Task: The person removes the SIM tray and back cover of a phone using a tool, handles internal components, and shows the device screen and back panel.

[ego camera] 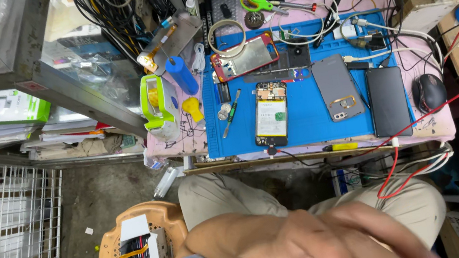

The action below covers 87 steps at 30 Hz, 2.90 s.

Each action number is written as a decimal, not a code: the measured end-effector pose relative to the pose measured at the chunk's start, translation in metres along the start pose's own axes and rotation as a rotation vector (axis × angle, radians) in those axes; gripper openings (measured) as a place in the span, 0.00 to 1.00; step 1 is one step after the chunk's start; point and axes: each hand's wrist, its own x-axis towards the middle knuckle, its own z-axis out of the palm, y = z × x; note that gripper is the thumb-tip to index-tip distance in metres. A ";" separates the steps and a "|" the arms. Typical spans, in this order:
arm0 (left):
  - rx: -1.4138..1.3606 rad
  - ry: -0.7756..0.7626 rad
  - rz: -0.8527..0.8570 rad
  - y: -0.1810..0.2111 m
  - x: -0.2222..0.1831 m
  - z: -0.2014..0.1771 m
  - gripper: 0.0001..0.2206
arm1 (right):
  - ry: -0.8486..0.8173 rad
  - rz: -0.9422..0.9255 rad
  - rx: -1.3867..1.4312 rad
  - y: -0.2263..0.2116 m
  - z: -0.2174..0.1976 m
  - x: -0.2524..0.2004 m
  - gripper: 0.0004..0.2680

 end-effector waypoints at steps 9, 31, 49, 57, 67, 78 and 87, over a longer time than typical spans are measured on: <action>-0.228 -0.166 -0.249 0.006 -0.011 0.000 0.35 | -0.115 0.101 -0.029 0.009 0.023 -0.024 0.09; 1.555 0.339 -1.359 -0.135 -0.354 -0.079 0.21 | -0.088 0.286 -0.776 0.245 0.074 0.036 0.13; 1.181 -0.030 -1.739 -0.211 -0.320 -0.120 0.19 | -0.384 0.449 -0.645 0.191 0.078 0.092 0.15; 1.247 0.117 -1.626 -0.223 -0.339 -0.116 0.16 | -0.355 -0.105 -0.015 -0.030 -0.045 0.071 0.24; 1.266 0.125 -1.604 -0.213 -0.332 -0.111 0.16 | 0.319 -0.533 0.967 -0.130 -0.125 0.137 0.33; 1.238 0.096 -1.659 -0.212 -0.326 -0.113 0.17 | 0.439 -0.527 1.511 -0.182 -0.127 0.207 0.28; 1.229 0.074 -1.680 -0.216 -0.332 -0.113 0.16 | 0.417 -0.555 1.375 -0.133 -0.159 0.218 0.22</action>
